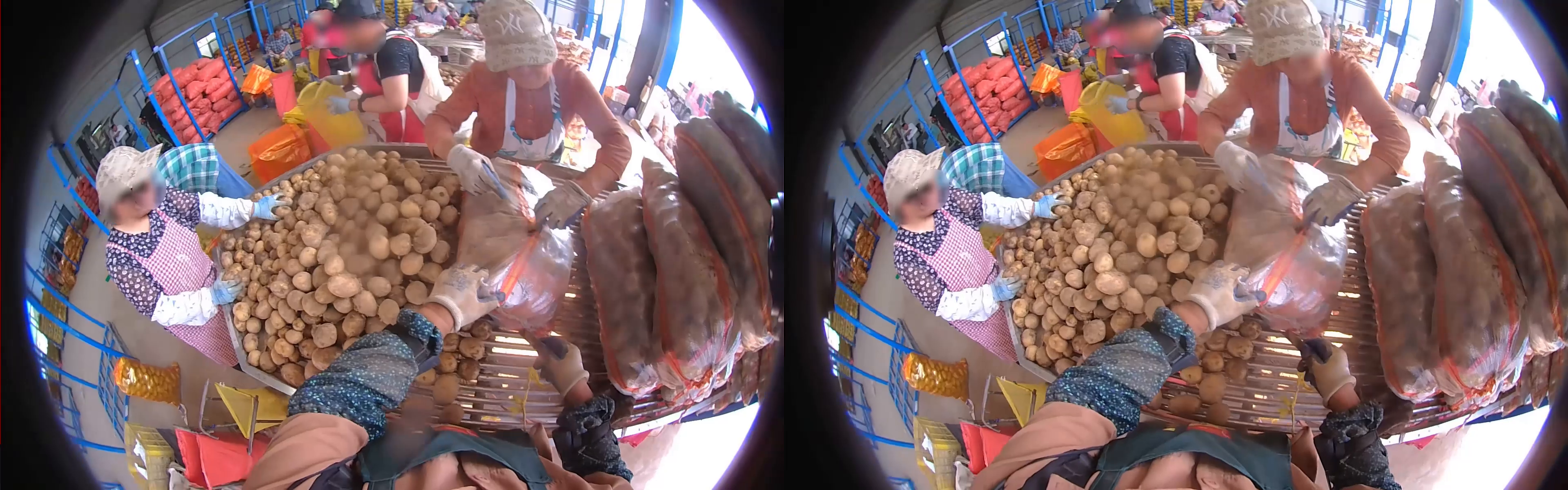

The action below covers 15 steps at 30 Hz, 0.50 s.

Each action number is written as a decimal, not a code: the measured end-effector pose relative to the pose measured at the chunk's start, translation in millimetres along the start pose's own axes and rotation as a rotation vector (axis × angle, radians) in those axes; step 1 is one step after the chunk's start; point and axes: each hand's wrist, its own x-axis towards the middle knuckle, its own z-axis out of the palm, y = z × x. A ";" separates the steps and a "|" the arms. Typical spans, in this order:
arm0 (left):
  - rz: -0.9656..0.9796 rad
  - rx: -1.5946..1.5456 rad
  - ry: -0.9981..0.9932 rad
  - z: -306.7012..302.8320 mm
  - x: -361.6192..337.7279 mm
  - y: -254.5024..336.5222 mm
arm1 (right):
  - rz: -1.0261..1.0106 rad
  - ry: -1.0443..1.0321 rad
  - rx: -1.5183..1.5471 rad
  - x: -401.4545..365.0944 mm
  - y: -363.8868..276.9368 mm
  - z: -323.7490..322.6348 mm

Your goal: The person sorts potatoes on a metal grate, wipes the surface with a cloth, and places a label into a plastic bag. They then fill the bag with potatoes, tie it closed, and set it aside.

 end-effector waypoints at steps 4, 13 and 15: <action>-0.015 -0.006 -0.038 -0.6 -1.3 0.5 | 0.009 0.003 0.028 2.7 -2.4 2.6; 0.010 0.010 0.001 -1.2 6.5 1.5 | 0.018 0.048 0.034 -6.9 -22.1 7.5; 0.009 -0.008 0.016 -0.8 7.2 2.8 | 0.047 0.058 0.042 -7.8 -14.2 4.4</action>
